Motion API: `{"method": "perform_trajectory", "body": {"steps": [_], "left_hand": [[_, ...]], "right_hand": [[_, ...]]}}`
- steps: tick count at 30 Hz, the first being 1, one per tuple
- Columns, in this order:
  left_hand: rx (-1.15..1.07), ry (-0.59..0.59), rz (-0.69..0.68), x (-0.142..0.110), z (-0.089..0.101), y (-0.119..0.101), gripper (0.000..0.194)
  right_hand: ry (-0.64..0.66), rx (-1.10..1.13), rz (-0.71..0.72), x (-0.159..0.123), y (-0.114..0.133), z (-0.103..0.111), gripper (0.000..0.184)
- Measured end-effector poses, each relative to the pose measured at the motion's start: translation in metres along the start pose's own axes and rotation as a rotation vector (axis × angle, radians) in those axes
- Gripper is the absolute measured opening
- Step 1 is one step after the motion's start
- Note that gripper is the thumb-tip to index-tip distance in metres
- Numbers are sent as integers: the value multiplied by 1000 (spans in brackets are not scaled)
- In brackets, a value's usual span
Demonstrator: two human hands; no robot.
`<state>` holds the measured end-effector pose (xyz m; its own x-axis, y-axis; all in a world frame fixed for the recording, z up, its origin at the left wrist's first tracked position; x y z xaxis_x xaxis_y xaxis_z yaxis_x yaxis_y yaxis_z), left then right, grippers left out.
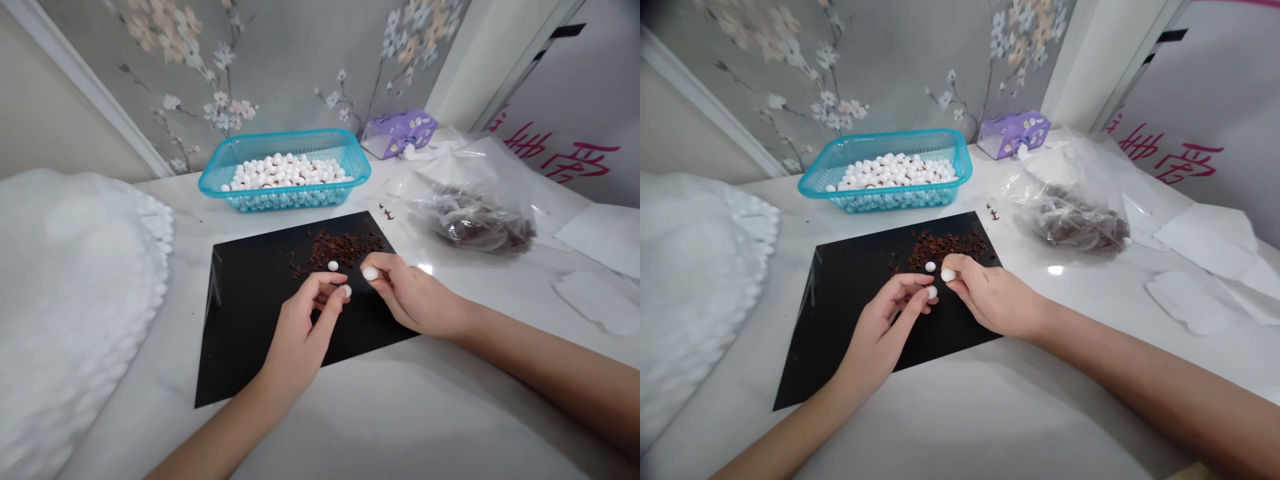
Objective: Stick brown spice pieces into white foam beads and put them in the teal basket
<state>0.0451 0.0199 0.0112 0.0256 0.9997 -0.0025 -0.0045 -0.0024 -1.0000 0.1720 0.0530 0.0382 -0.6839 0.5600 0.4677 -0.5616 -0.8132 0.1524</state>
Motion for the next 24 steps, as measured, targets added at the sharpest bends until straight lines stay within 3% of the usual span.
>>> {"method": "perform_trajectory", "body": {"steps": [9,15,24], "left_hand": [[-68,-41,27,0,3,5,21],[-94,-131,15,1,8,6,23],[39,-34,17,2,2,3,12]], "right_hand": [[110,101,-78,2,-1,-4,13],[159,110,-68,3,0,-7,13],[154,50,-9,0,4,-10,16]]}}
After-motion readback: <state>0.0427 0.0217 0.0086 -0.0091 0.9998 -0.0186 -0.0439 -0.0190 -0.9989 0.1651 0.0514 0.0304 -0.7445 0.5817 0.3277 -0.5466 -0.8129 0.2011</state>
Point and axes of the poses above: each hand's wrist, its own x-axis towards the middle knuckle, its own z-axis out of the back of the hand, y = z × x, the point moved 7 cm from there along x, towards the middle knuckle, and after that the axes turned 13 degrees about -x, right-handed, at the moved point
